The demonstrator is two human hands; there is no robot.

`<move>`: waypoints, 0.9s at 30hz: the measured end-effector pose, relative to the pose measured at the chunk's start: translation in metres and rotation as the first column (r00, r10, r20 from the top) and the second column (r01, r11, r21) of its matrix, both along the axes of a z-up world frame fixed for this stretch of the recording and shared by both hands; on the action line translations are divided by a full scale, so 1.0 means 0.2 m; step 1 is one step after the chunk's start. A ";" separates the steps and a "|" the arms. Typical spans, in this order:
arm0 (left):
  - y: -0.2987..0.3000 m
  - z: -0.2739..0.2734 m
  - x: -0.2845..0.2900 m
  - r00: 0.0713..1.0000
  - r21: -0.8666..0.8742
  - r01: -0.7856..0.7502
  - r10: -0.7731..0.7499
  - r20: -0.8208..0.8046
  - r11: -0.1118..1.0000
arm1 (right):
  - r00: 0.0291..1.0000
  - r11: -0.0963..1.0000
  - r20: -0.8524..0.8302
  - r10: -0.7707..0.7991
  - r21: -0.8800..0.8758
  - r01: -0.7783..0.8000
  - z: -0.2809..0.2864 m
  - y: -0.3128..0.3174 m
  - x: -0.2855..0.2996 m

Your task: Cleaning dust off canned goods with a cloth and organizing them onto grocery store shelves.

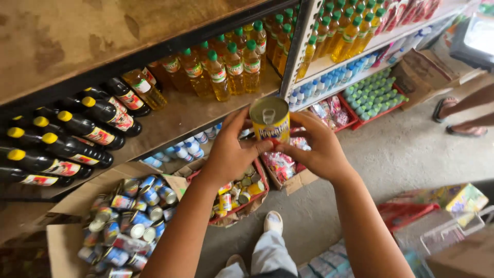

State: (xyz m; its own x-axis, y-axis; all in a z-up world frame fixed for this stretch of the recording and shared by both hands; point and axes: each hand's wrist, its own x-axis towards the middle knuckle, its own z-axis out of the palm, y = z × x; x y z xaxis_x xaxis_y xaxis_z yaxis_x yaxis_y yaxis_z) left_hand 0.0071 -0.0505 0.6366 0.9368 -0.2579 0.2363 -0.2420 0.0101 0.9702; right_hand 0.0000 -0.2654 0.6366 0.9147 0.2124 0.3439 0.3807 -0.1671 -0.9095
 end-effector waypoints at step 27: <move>-0.09 0.18 1.37 0.810 0.197 -0.551 0.462 0.363 0.811 | 0.991 0.977 0.017 0.135 -0.171 -0.130 0.32 0.05 1.55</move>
State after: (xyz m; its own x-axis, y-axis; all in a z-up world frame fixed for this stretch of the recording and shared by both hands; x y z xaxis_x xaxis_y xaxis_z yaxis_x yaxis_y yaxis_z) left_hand 0.2803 -0.0684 0.6728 0.8525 0.1383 0.5042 -0.3985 -0.4524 0.7978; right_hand 0.3094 -0.2557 0.6997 0.8649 0.3884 0.3179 0.4348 -0.2635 -0.8611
